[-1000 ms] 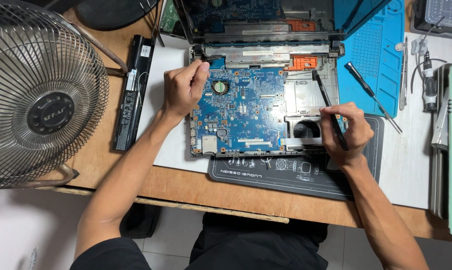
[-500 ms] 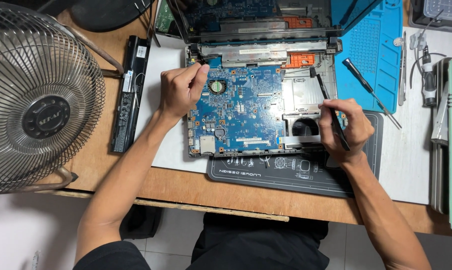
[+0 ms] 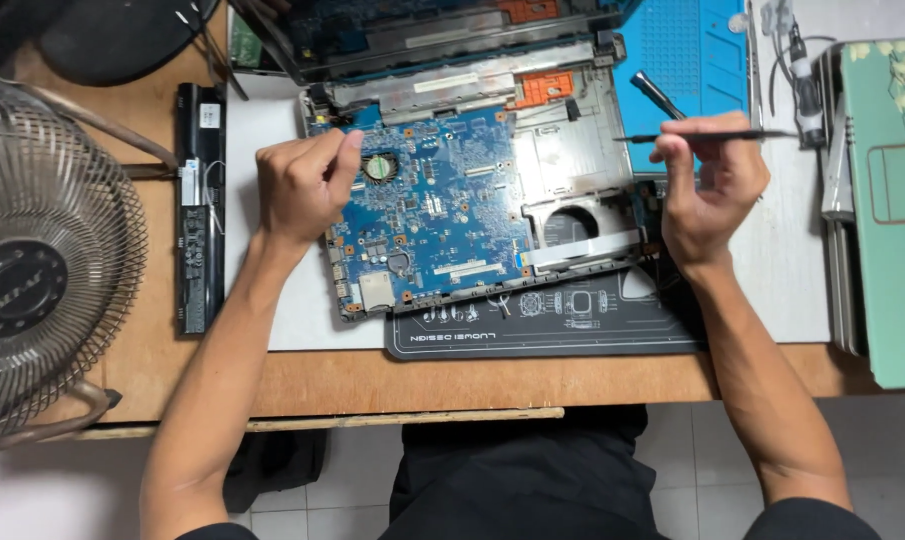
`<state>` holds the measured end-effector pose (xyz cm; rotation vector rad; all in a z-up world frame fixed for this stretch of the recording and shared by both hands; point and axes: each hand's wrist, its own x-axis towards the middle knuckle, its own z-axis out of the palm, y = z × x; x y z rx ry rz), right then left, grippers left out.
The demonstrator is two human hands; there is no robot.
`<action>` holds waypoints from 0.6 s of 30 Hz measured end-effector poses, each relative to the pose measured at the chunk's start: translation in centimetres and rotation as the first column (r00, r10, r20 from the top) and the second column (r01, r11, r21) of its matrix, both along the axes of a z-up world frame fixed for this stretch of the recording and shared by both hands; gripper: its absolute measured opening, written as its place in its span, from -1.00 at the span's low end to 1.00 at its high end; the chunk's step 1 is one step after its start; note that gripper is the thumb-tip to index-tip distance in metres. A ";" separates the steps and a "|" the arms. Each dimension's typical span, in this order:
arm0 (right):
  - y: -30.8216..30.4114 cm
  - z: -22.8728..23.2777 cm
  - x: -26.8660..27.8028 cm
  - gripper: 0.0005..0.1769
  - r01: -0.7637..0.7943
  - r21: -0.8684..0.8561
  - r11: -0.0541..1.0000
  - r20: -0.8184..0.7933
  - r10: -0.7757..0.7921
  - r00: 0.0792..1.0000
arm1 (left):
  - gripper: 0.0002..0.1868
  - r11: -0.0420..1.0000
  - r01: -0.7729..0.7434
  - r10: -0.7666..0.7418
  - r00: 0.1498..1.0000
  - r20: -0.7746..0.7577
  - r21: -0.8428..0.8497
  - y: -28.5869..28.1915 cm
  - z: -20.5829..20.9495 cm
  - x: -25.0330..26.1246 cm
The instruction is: The person disassembles a laptop by removing screws and detaching internal components. They use a screwdriver to loosen screws on the motherboard and a prying tool to separate the cooling fan and other parts from the chassis. The motherboard is lifted out, and the person continues to remove screws and disconnect cables from the laptop's frame.
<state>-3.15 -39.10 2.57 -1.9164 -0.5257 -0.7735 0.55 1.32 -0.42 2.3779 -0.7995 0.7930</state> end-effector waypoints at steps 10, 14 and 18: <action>-2.4 2.2 0.3 -0.85 0.033 0.050 0.998 -0.103 -0.027 0.994 | -0.49 0.990 0.018 -0.012 0.999 -0.044 0.140 -1.9 1.5 -0.5; -4.5 3.1 -0.3 -0.84 -0.092 0.076 0.993 -0.345 0.113 0.932 | -0.56 0.989 0.092 -0.080 0.992 -0.101 0.116 -4.5 3.0 -1.6; -6.7 3.1 -0.6 -0.91 -0.169 0.092 0.981 -0.510 0.192 0.839 | -0.62 0.995 0.052 -0.042 0.992 -0.115 0.086 -8.5 4.5 -3.1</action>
